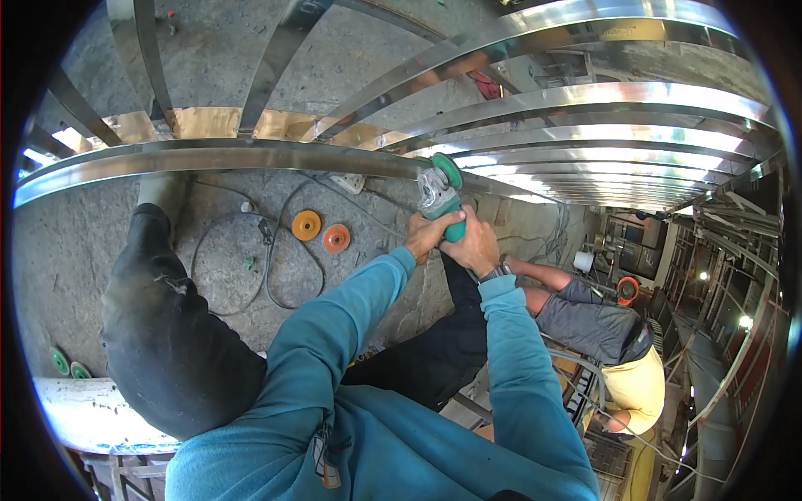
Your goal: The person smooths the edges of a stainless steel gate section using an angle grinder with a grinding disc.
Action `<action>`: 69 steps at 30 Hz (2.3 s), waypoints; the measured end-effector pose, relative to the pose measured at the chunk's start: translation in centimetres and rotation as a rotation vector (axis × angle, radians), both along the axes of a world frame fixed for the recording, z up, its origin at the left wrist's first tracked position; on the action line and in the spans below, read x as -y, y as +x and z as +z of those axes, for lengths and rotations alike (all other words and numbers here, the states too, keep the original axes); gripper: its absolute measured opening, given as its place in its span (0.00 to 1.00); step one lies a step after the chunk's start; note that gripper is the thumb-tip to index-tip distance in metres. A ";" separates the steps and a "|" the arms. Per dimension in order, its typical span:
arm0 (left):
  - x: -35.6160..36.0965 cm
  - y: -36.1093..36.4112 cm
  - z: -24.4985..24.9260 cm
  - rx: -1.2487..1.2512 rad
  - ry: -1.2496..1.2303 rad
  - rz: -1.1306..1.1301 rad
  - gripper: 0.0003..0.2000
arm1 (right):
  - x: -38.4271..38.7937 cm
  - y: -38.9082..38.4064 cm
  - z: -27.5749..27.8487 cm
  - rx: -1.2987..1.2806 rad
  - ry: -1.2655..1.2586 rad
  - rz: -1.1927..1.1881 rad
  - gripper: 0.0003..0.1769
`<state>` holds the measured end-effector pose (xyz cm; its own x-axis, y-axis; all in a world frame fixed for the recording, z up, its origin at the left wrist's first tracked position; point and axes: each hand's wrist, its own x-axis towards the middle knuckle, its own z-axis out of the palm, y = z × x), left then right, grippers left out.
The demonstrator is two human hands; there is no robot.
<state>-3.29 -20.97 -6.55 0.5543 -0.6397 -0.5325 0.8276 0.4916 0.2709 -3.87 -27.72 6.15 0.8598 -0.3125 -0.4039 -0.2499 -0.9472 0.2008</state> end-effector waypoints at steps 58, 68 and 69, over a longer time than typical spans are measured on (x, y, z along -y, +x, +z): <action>-2.6 0.9 1.3 0.085 0.068 0.139 0.28 | -3.6 0.0 0.2 0.100 0.070 -0.061 0.34; -3.2 0.5 0.6 0.065 0.152 -0.008 0.29 | -2.2 -1.7 -1.9 0.079 0.100 -0.128 0.40; -3.2 0.4 0.8 0.053 0.166 -0.027 0.29 | -2.2 -2.0 -1.7 0.082 0.097 -0.127 0.40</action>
<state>-2.85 -17.72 -5.73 0.5684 -0.5601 -0.6026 0.8222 0.4143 0.3904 -5.87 -25.48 4.46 0.8472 -0.3840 -0.3671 -0.3810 -0.9208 0.0839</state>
